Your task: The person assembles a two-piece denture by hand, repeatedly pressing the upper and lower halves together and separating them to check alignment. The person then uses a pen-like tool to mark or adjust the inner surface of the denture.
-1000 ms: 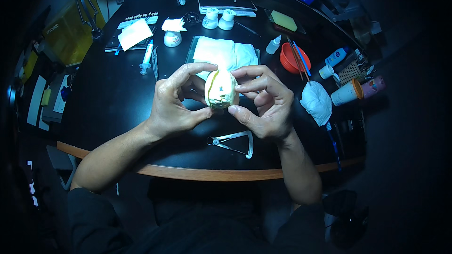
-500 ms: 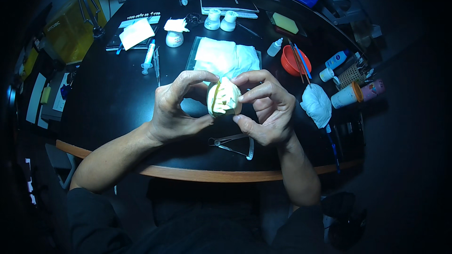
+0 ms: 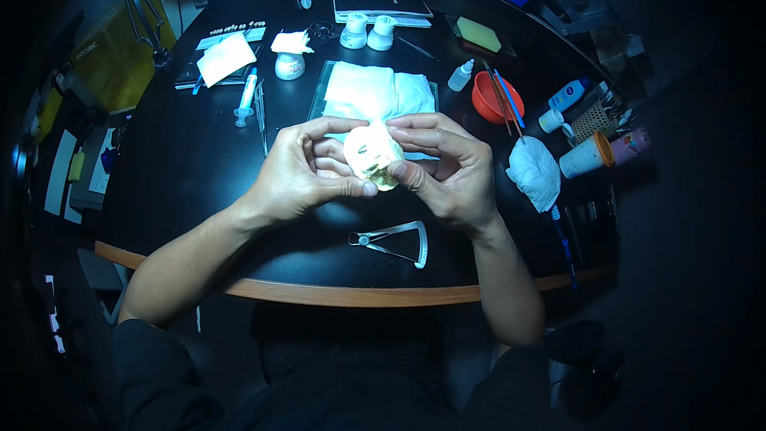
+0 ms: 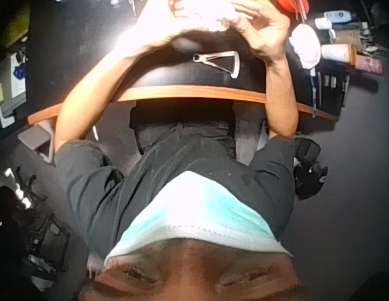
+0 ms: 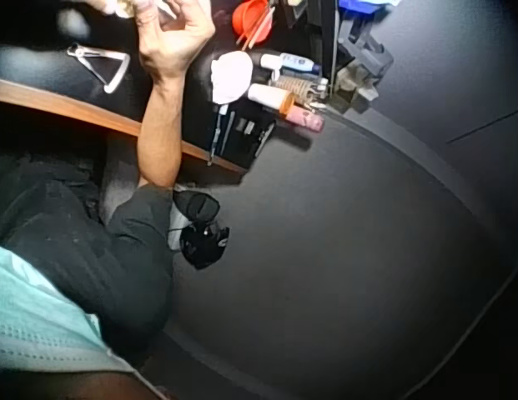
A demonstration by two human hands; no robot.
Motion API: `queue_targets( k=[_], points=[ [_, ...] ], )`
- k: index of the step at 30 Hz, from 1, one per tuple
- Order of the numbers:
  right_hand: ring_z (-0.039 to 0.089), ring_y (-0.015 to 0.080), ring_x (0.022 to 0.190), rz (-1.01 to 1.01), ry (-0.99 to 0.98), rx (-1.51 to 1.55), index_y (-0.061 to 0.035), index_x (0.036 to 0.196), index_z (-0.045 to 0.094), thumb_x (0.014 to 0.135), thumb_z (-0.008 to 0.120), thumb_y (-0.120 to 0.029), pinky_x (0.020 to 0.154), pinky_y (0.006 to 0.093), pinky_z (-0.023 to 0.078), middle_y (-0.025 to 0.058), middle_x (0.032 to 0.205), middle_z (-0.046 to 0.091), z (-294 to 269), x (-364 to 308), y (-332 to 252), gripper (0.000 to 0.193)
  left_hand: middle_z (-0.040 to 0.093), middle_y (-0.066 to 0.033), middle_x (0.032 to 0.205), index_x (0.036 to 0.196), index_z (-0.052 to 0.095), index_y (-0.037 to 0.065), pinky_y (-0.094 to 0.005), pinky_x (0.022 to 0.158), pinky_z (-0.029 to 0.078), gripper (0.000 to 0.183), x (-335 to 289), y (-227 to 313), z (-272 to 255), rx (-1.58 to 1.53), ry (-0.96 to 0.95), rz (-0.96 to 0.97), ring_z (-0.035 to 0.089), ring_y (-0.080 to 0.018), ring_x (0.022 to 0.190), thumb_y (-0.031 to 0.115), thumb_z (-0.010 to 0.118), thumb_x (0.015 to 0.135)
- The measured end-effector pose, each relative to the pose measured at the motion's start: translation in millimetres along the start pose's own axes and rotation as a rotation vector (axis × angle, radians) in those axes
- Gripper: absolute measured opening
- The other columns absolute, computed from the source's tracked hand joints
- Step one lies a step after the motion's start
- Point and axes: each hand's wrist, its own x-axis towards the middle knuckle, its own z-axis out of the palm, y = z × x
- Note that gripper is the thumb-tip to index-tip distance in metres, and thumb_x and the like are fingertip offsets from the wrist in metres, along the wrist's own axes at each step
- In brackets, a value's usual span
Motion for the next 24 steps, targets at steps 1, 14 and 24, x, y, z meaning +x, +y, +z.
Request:
queue_targets(
  k=[1, 14, 24],
  points=[
    [0.069, 0.0263, 0.116, 0.016, 0.001, -0.027, 0.0056, 0.119, 0.072, 0.090, 0.080, -0.004, 0.092, 0.0349, 0.066, 0.0212, 0.126, 0.065, 0, 0, 0, 0.031, 0.075, -0.0180, 0.101, 0.142, 0.052, -0.009, -0.0257, 0.083, 0.063, 0.074, 1, 0, -1, -0.017, -0.007, -0.049, 0.076, -0.0179, 0.094, -0.005, 0.089, 0.078],
    [0.070, 0.0243, 0.112, 0.018, 0.054, -0.014, 0.0041, 0.116, 0.074, 0.089, 0.082, -0.004, 0.089, 0.0325, 0.067, 0.0205, 0.123, 0.066, 7, -1, 1, 0.029, 0.076, -0.0163, 0.102, 0.142, 0.054, -0.009, -0.0268, 0.087, 0.063, 0.074, 2, -2, -2, -0.041, -0.018, -0.041, 0.076, -0.0168, 0.095, -0.002, 0.090, 0.078],
    [0.070, 0.0208, 0.108, 0.048, 0.088, -0.019, 0.0032, 0.115, 0.076, 0.096, 0.076, -0.010, 0.092, 0.0296, 0.059, 0.0176, 0.117, 0.067, 6, -4, 0, 0.023, 0.078, -0.0073, 0.093, 0.131, 0.061, -0.010, -0.0260, 0.082, 0.062, 0.059, 2, -6, -5, -0.264, -0.050, -0.218, 0.075, -0.0112, 0.083, 0.014, 0.089, 0.085]
  ],
)
